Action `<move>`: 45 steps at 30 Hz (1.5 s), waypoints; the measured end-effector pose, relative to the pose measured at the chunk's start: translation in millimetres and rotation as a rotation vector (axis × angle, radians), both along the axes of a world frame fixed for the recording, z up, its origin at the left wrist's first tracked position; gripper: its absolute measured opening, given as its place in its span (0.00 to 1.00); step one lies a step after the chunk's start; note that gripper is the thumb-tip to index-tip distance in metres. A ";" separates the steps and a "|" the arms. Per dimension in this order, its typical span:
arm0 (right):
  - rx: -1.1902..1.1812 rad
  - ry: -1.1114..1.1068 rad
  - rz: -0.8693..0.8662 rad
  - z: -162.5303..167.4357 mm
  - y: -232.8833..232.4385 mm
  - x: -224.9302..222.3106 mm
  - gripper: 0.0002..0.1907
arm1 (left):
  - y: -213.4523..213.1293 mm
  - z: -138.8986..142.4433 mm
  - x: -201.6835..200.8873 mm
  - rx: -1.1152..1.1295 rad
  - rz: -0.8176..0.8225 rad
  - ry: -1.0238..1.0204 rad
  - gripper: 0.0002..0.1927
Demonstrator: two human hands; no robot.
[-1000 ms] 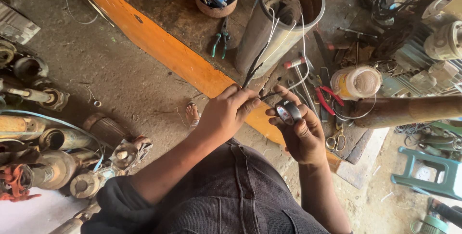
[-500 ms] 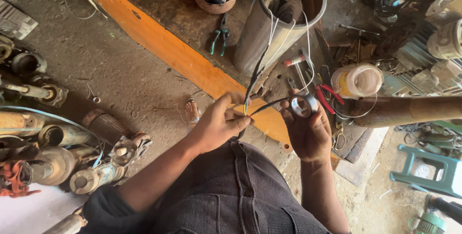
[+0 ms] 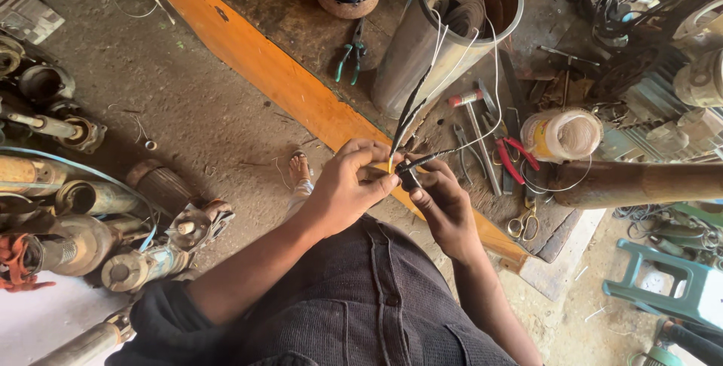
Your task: The person strips insulation from multiple electrical wires using pliers and a knife, then twists the exposed strands together. The person works at a cluttered workbench in a workshop environment.
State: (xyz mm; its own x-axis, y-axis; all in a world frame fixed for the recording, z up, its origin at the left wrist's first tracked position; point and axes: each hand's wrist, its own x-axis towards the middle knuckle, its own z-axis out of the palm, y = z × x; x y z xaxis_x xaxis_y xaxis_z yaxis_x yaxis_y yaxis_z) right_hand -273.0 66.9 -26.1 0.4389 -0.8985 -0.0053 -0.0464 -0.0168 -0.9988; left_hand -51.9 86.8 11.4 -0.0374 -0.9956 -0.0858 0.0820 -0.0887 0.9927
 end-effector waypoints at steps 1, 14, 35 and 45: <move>-0.005 0.003 0.004 2.0 1.1 0.4 0.10 | 0.3 -0.3 0.7 -0.014 -0.014 -0.011 0.15; -0.157 -0.133 0.089 56.7 5.6 13.1 0.13 | 3.3 -3.9 -3.4 -0.461 0.086 -0.376 0.11; 0.049 0.009 -0.026 63.7 14.1 19.3 0.29 | -6.1 -29.7 13.9 -0.057 -0.124 -0.056 0.13; -0.147 -0.101 -0.249 30.1 10.6 32.7 0.17 | -18.0 -26.8 -2.0 -0.426 0.193 -0.409 0.17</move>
